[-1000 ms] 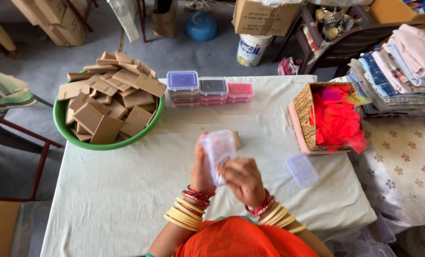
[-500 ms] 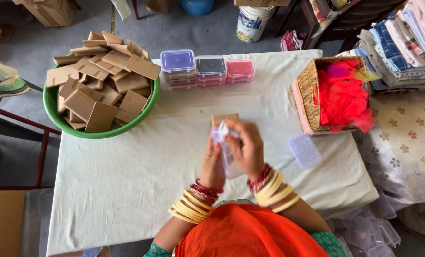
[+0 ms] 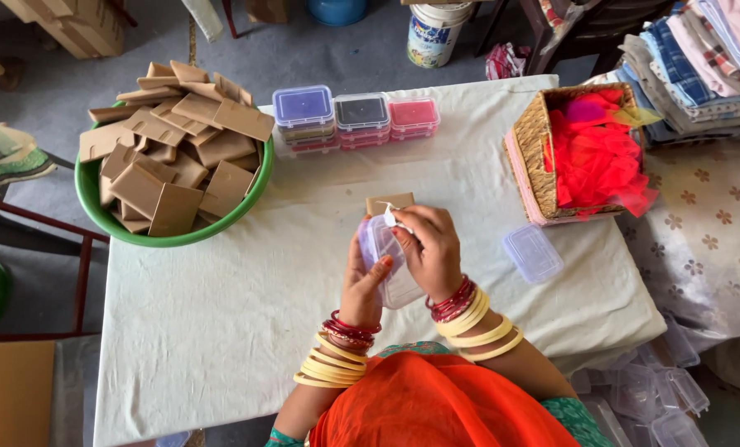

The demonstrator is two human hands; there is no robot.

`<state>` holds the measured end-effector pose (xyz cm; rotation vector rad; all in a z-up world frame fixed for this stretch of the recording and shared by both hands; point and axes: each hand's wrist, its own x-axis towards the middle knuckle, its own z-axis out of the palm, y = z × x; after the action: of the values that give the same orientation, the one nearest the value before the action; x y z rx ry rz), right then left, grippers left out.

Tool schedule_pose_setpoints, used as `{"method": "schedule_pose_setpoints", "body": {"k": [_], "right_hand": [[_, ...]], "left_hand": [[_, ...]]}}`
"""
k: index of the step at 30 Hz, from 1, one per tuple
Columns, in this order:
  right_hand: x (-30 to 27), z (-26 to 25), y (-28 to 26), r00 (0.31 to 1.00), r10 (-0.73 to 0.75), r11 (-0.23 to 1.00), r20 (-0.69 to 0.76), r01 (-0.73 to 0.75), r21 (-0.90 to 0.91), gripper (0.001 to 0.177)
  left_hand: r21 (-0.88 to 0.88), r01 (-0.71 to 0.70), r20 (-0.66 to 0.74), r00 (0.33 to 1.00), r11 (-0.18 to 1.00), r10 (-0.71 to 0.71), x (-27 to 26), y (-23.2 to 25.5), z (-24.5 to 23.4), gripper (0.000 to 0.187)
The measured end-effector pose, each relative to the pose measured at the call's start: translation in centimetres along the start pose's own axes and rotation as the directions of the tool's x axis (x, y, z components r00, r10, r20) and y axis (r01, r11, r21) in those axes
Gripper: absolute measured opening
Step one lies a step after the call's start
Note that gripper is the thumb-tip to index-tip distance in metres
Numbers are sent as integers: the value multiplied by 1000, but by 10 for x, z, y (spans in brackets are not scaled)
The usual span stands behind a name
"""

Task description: The recorder is shown packing small square brown items, likely soaps or stationary, into clear plastic containers and wrapping them in pink tissue paper.

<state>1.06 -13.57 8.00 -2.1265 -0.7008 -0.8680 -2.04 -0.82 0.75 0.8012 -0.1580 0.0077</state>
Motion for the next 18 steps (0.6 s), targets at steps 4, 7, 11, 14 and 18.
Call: {"method": "schedule_pose_setpoints", "body": {"k": [4, 7, 11, 14, 18], "right_hand": [[-21, -5, -4, 998, 57, 998, 28, -57, 4, 27], [-37, -6, -14, 974, -125, 981, 189, 93, 170, 25], [-14, -9, -11, 969, -158, 983, 189, 136, 122, 26], [0, -16, -2, 997, -68, 997, 33, 69, -18, 26], [-27, -14, -7, 962, -261, 961, 76, 252, 113, 19]], "left_hand": [[-116, -42, -102, 994, 992, 31, 4, 24, -6, 72], [-214, -130, -145, 984, 968, 101, 5, 32, -13, 71], [-263, -4, -73, 997, 965, -16, -3, 16, -8, 67], [-146, -4, -1, 1000, 989, 4, -4, 20, 0, 71], [-151, -63, -21, 998, 987, 60, -2, 37, -5, 76]]}}
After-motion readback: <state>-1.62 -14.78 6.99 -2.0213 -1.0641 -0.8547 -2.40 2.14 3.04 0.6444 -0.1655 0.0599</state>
